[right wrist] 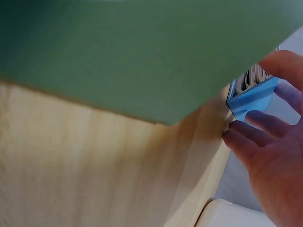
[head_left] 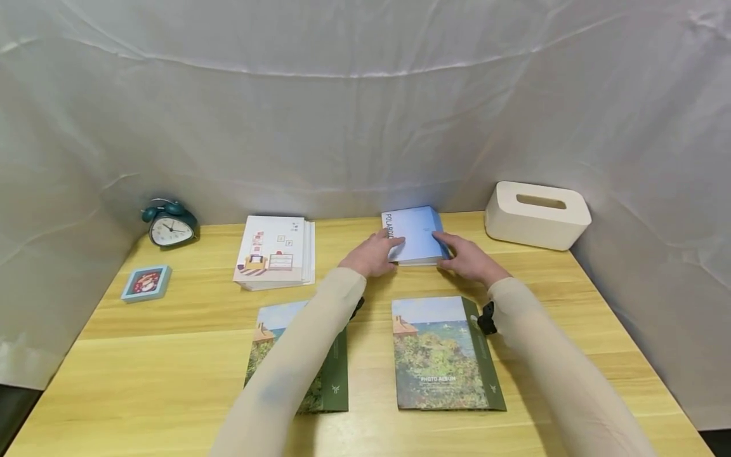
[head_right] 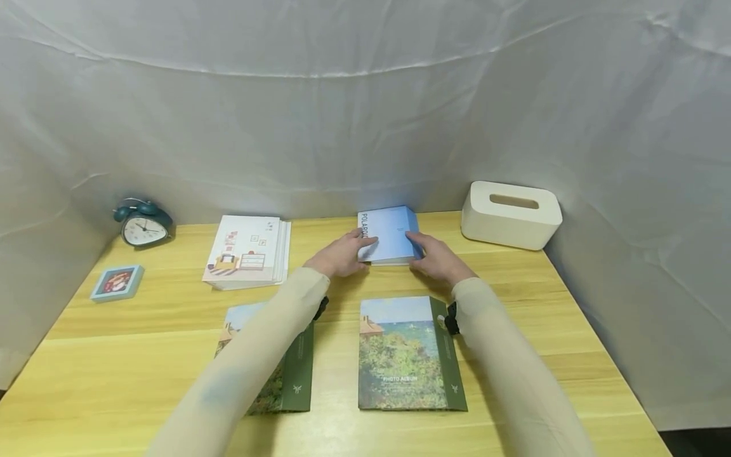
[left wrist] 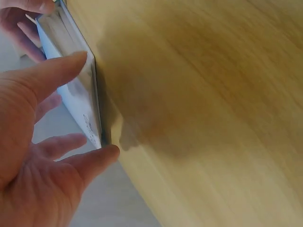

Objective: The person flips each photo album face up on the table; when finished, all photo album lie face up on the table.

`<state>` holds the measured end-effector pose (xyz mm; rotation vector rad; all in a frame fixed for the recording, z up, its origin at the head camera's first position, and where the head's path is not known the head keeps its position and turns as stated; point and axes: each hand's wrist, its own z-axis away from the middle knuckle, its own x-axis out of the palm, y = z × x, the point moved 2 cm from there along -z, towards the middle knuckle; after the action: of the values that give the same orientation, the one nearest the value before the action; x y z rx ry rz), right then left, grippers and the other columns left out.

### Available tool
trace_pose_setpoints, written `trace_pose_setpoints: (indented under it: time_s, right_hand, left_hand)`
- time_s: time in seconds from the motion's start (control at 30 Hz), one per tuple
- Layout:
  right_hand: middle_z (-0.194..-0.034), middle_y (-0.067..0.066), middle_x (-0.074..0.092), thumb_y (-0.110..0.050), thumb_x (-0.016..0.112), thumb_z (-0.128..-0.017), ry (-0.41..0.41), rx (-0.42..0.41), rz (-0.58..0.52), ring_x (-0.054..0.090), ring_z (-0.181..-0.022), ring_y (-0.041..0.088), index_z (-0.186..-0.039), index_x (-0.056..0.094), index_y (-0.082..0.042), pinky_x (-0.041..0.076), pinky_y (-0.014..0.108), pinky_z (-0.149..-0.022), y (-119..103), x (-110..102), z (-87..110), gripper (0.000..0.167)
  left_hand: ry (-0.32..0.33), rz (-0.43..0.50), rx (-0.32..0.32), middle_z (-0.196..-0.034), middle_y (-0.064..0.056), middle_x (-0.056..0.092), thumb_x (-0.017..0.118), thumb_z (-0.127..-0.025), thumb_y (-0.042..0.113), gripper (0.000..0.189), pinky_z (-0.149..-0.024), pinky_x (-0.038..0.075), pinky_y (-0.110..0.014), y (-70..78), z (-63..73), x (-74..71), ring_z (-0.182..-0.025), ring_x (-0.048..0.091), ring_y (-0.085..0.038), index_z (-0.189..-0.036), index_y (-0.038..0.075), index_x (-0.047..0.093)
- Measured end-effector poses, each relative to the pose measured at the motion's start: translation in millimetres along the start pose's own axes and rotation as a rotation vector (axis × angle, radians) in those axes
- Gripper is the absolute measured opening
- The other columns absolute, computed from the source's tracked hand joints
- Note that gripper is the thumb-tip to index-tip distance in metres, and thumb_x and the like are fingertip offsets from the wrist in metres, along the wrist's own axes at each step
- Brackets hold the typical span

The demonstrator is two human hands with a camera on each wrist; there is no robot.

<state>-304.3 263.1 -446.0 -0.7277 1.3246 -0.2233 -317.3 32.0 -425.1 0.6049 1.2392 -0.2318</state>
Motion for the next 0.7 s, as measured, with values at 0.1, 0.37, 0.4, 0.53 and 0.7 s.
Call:
trace_pose_setpoints:
  time_s: [0.1, 0.37, 0.4, 0.53, 0.7]
  right_hand:
    - [-0.156, 0.023, 0.027, -0.009, 0.064, -0.094, -0.01, 0.022, 0.015, 0.026, -0.14, 0.043, -0.155, 0.027, -0.005, 0.022, 0.053, -0.114, -0.4, 0.6, -1.0, 0.071]
    - [-0.151, 0.025, 0.036, -0.012, 0.064, -0.094, 0.002, 0.108, 0.046, 0.046, -0.124, 0.038, -0.155, 0.033, -0.014, 0.04, 0.049, -0.1, -3.5, -2.3, -1.5, 0.068]
    - [-0.15, 0.026, 0.036, -0.012, 0.064, -0.094, 0.003, 0.109, 0.049, 0.047, -0.12, 0.037, -0.154, 0.034, -0.014, 0.042, 0.048, -0.097, -4.0, -2.3, -1.5, 0.068]
    - [-0.148, 0.027, 0.038, -0.013, 0.065, -0.094, 0.002, 0.113, 0.06, 0.049, -0.115, 0.035, -0.154, 0.034, -0.014, 0.042, 0.046, -0.093, -4.2, -2.9, -1.2, 0.068]
    - [-0.149, 0.025, 0.038, -0.015, 0.064, -0.095, 0.005, 0.114, 0.066, 0.052, -0.106, 0.034, -0.154, 0.035, -0.016, 0.043, 0.047, -0.093, -3.5, -2.5, -2.1, 0.067]
  left_hand:
    - [-0.004, 0.018, -0.021, -0.16, -0.017, 0.017, 0.068, -0.094, 0.019, 0.07, -0.113, 0.027, -0.046, 0.4, -0.9, 1.2, -0.144, 0.023, -0.035, -0.155, 0.024, 0.033]
    - [-0.019, 0.004, -0.022, -0.161, -0.016, 0.015, 0.064, -0.097, 0.015, 0.065, -0.112, 0.031, -0.043, -2.6, -2.3, 7.3, -0.142, 0.028, -0.032, -0.154, 0.025, 0.035]
    - [-0.017, 0.003, -0.02, -0.161, -0.017, 0.015, 0.063, -0.097, 0.015, 0.065, -0.111, 0.032, -0.043, -2.6, -2.6, 8.3, -0.142, 0.029, -0.033, -0.155, 0.025, 0.034]
    - [-0.012, -0.026, -0.007, -0.16, -0.019, 0.014, 0.061, -0.099, 0.017, 0.066, -0.11, 0.034, -0.043, -0.9, -5.1, 11.9, -0.142, 0.027, -0.037, -0.156, 0.027, 0.03]
    - [-0.037, -0.05, 0.022, -0.162, -0.018, 0.005, 0.053, -0.102, 0.018, 0.066, -0.106, 0.04, -0.044, 1.7, -6.7, 13.9, -0.144, 0.016, -0.041, -0.158, 0.03, 0.021]
